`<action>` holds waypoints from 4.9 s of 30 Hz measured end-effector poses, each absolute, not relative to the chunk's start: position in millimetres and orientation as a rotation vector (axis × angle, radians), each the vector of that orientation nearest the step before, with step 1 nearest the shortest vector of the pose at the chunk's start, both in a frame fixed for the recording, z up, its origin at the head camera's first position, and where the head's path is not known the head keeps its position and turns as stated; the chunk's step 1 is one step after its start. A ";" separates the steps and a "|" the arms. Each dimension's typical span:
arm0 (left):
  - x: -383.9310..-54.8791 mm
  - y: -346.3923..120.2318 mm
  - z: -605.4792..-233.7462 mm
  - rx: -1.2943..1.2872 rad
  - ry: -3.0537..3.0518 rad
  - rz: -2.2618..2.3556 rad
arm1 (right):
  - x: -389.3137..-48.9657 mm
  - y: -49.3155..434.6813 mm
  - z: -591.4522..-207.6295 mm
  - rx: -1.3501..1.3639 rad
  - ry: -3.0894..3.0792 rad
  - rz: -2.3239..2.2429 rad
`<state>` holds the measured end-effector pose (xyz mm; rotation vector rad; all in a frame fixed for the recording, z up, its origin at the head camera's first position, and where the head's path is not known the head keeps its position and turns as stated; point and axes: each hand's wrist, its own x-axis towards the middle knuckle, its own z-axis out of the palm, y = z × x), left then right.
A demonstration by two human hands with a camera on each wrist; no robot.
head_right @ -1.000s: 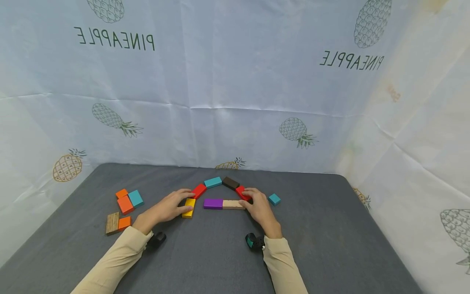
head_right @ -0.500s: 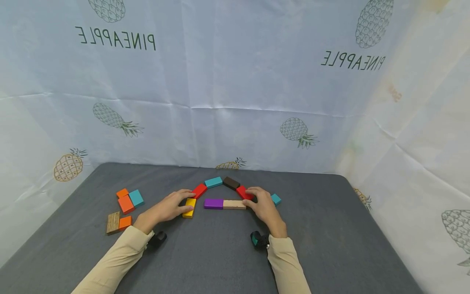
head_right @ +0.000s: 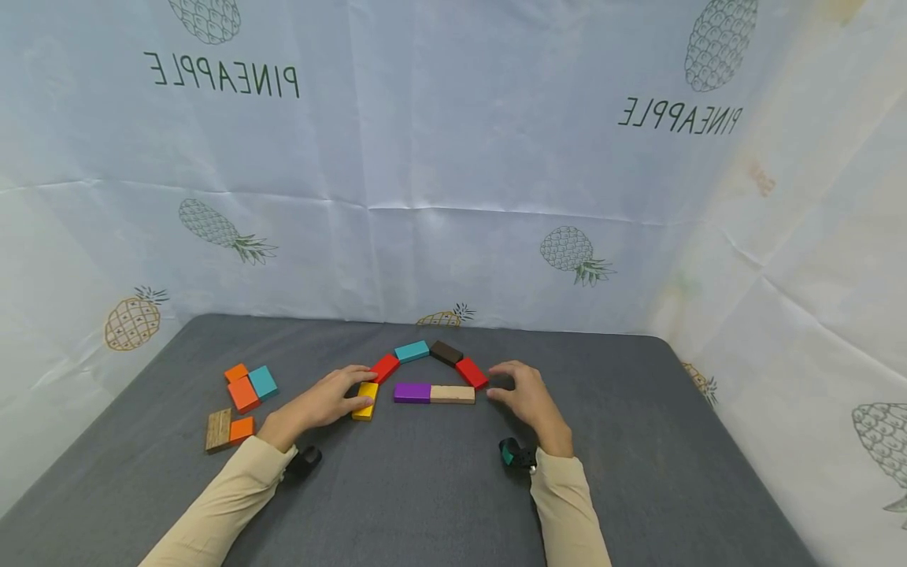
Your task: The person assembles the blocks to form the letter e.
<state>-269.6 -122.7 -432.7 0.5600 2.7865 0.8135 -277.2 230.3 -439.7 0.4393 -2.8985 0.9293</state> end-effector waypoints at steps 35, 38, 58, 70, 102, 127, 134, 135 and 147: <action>-268.2 -122.4 -431.9 0.554 2.777 0.823 | -274.2 260.7 -437.0 0.306 -3.070 0.950; -267.3 -122.1 -432.0 0.561 2.777 0.819 | -274.8 259.8 -436.2 0.295 -3.109 0.995; -266.4 -122.6 -430.4 0.543 2.765 0.840 | -273.5 247.4 -428.6 0.290 -3.032 1.125; -267.4 -122.5 -430.4 0.536 2.763 0.837 | -274.5 228.2 -431.4 0.362 -2.920 1.153; -267.4 -123.3 -430.9 0.528 2.763 0.839 | -265.0 150.9 -437.4 0.645 -2.788 1.047; -268.2 -120.6 -429.3 0.514 2.770 0.821 | -280.7 101.9 -436.0 0.900 -2.792 0.935; -269.2 -121.7 -430.3 0.526 2.771 0.825 | -285.7 89.8 -437.1 0.902 -2.828 0.909; -269.4 -121.9 -430.6 0.528 2.772 0.826 | -286.3 88.3 -437.4 0.898 -2.836 0.903; -269.4 -123.3 -431.5 0.532 2.768 0.836 | -288.1 78.8 -442.3 0.917 -2.874 0.870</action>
